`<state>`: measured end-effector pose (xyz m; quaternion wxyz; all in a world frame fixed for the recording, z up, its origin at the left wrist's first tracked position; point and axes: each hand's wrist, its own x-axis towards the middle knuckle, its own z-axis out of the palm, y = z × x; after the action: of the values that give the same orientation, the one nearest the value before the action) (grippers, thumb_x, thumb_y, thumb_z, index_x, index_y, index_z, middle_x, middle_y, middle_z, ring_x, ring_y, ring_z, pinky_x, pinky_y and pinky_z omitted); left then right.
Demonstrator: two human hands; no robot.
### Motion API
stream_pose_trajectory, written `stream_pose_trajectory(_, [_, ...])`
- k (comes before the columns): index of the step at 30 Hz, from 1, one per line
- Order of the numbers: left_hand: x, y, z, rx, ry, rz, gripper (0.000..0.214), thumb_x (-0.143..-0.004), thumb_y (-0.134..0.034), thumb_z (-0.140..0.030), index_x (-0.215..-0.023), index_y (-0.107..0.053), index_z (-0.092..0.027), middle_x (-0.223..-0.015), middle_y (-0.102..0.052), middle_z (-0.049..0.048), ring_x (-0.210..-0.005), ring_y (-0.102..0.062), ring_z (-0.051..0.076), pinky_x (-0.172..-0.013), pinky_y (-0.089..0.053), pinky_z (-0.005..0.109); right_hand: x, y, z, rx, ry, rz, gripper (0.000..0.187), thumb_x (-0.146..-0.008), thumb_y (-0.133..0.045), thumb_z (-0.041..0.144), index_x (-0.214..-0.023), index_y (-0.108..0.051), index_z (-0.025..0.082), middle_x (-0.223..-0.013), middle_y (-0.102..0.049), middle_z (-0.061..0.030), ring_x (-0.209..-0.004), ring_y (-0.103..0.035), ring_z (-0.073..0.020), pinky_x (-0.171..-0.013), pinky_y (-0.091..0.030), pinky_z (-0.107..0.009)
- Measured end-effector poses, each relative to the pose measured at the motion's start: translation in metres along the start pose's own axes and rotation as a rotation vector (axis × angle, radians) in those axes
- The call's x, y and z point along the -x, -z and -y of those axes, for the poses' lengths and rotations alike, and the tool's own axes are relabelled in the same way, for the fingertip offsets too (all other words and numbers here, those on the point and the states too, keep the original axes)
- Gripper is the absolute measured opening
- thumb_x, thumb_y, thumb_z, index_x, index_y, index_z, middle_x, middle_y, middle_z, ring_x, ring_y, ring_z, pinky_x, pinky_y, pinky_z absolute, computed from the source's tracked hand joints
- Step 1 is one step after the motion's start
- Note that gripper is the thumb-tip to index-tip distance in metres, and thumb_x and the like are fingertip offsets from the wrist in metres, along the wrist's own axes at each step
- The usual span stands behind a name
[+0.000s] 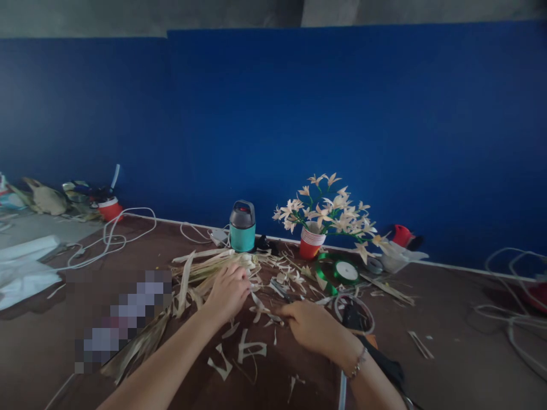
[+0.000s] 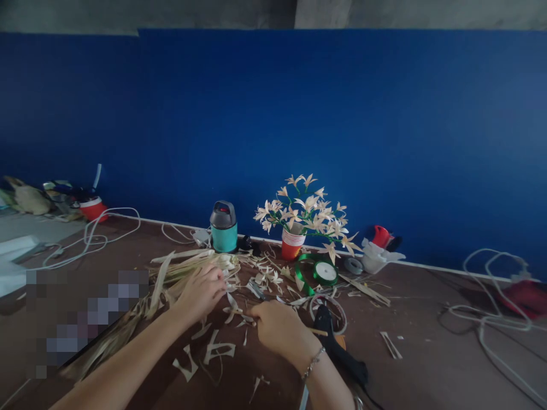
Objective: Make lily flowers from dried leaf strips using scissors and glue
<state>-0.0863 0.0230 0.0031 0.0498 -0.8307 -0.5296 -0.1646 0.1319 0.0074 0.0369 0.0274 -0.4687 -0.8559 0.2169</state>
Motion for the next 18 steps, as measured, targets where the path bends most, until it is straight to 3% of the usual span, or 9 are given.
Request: stream_pose_trajectory(18, [-0.002, -0.015, 0.000, -0.102, -0.047, 0.007, 0.022, -0.085, -0.046, -0.014, -0.078, -0.065, -0.021, -0.087, -0.061, 0.0061, -0.089, -0.050, 0.023, -0.073, -0.034, 0.035, 0.002, 0.003, 0.000, -0.069, 0.022, -0.002, 0.043, -0.075, -0.043, 0.011, -0.104, -0.069, 0.029, -0.104, -0.071, -0.0022, -0.098, -0.064, -0.0193, -0.084, -0.045, -0.028])
